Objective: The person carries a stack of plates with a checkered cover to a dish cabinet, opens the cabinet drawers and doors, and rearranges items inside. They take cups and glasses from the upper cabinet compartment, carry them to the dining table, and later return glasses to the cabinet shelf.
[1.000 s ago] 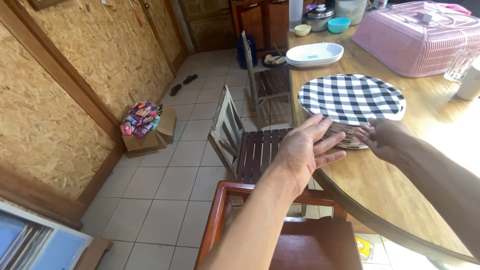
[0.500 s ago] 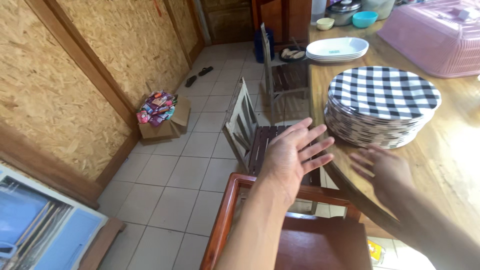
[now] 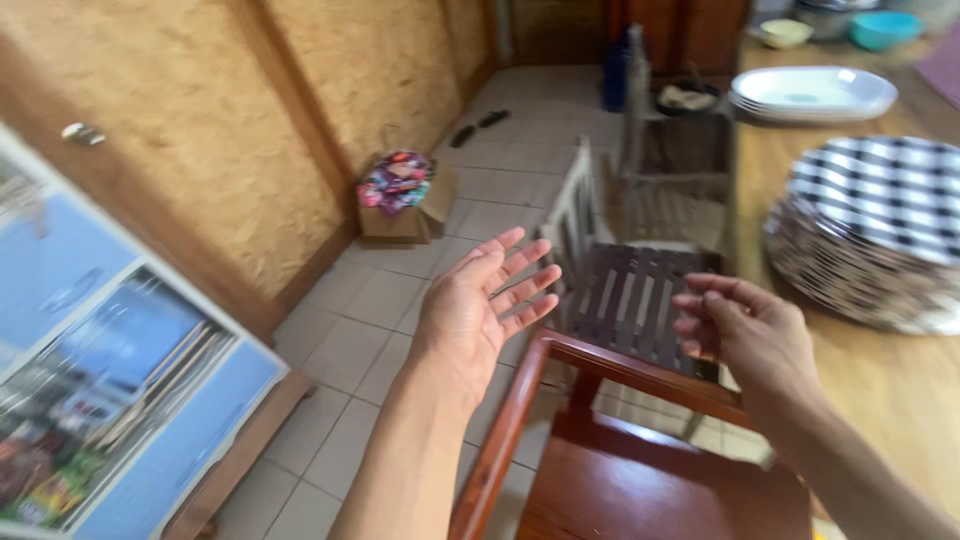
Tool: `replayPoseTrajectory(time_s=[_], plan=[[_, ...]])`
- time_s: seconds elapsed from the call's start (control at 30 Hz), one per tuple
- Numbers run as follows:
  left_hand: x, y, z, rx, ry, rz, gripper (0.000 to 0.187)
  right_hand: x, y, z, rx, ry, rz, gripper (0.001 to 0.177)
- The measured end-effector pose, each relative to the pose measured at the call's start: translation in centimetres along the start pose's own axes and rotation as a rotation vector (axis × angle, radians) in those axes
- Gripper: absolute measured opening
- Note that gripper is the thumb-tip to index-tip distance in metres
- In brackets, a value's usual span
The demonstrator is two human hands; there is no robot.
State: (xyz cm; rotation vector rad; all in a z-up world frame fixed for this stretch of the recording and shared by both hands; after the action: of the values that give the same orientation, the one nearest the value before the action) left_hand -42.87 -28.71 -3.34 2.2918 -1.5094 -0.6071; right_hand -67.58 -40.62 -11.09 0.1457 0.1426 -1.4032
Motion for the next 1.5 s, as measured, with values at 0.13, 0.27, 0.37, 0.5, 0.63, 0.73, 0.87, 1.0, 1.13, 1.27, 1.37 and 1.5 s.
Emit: replayPoseTrajectory(time_s=[0.13,0.27,0.37,0.5,0.63,0.73,0.87,1.0,1.13,1.27,1.37,1.5], plan=[[-3.1,-5.7,-4.6,0.044,0.078,-0.094,0.043,-2.5,8.0,0.7,-0.023,-0.015,0.12,0.03],[-8.1,-13.4,-8.9,0.063,0.15,-0.22,0.044,-6.7,16.7,0.3,-0.108,0.035,0.208,0.029],[-12.7,-18.9,-12.2,0.059,0.202,-0.328,0.044,-10.6,24.0,1.2,-0.084,-0.047,0.365,0.032],[-18.4,-26.3,-16.9,0.049,0.277,-0.45,0.044,-15.7,34.3,2.7,-0.177,-0.129,0.489,0.033],[-24.1,-32.7,-21.1,0.023,0.374,-0.531,0.043,-20.9,43.5,3.8,-0.158,-0.192,0.63,0.033],[-27.4,-36.6,-23.5,0.017,0.423,-0.57,0.043,-23.7,48.6,4.5,-0.139,-0.211,0.687,0.033],[-31.0,-40.1,-25.2,-0.041,0.479,-0.61,0.042,-26.5,53.9,5.7,-0.109,-0.229,0.756,0.033],[-34.4,-42.9,-26.2,-0.049,0.484,-0.71,0.039,-29.1,57.5,6.4,-0.127,-0.252,0.804,0.033],[-36.0,-45.1,-27.2,-0.056,0.533,-0.739,0.04,-30.5,60.3,5.9,-0.176,-0.261,0.834,0.034],[-35.8,-47.3,-27.9,-0.049,0.502,-0.793,0.04,-30.2,62.9,4.9,-0.203,-0.222,0.835,0.033],[-34.9,-49.5,-28.1,-0.04,0.484,-0.807,0.04,-29.4,65.7,4.3,-0.143,-0.226,0.869,0.033],[-32.8,-53.7,-29.1,-0.095,0.489,-0.838,0.038,-27.6,70.3,3.0,-0.151,-0.207,0.881,0.033]])
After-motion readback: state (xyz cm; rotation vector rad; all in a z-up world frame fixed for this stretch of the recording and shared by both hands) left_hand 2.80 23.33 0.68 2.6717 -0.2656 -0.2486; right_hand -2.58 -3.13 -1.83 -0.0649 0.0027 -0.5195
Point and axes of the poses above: each hand's wrist, its own x-axis towards the middle knuckle, its own y-axis out of the palm, z = x × y, the point moved 9 cm from there along x, towards the middle knuckle, and after that the axes turned 1 degree about -y, right-handed, at the moved point
